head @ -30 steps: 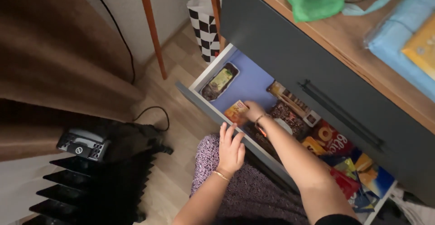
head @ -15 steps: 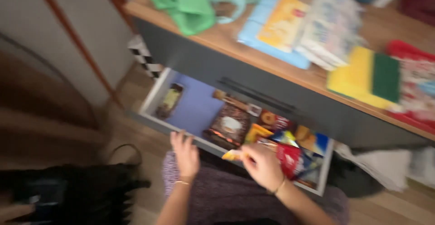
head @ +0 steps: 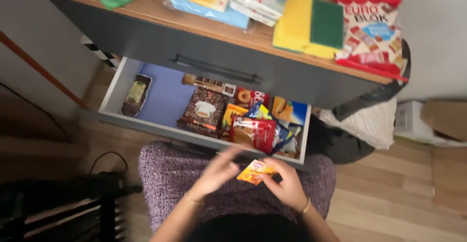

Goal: Organizing and sorting various snack packets and small items inside a drawer

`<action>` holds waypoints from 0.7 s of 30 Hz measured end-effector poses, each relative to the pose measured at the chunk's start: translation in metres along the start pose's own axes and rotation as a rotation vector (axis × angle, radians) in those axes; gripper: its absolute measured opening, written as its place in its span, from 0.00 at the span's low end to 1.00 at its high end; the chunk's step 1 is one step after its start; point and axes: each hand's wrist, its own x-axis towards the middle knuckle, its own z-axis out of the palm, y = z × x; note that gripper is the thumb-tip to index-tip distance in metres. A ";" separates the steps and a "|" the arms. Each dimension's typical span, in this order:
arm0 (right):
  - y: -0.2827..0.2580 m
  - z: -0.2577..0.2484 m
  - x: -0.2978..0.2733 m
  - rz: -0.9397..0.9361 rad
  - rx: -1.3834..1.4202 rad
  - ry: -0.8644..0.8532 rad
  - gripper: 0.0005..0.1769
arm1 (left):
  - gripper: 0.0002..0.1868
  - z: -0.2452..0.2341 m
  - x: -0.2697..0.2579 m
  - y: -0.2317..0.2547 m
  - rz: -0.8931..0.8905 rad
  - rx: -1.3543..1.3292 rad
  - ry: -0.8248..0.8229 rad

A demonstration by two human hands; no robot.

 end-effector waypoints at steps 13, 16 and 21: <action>-0.034 -0.008 0.025 -0.204 -0.051 -0.091 0.31 | 0.31 0.057 -0.023 -0.072 -0.572 -0.911 -0.174; -0.006 -0.006 0.051 -0.067 0.028 0.048 0.28 | 0.22 0.060 -0.005 -0.032 -0.635 -0.904 0.271; 0.050 0.013 0.096 -0.134 -0.501 -0.066 0.34 | 0.27 0.031 -0.015 -0.073 -0.467 -0.873 0.299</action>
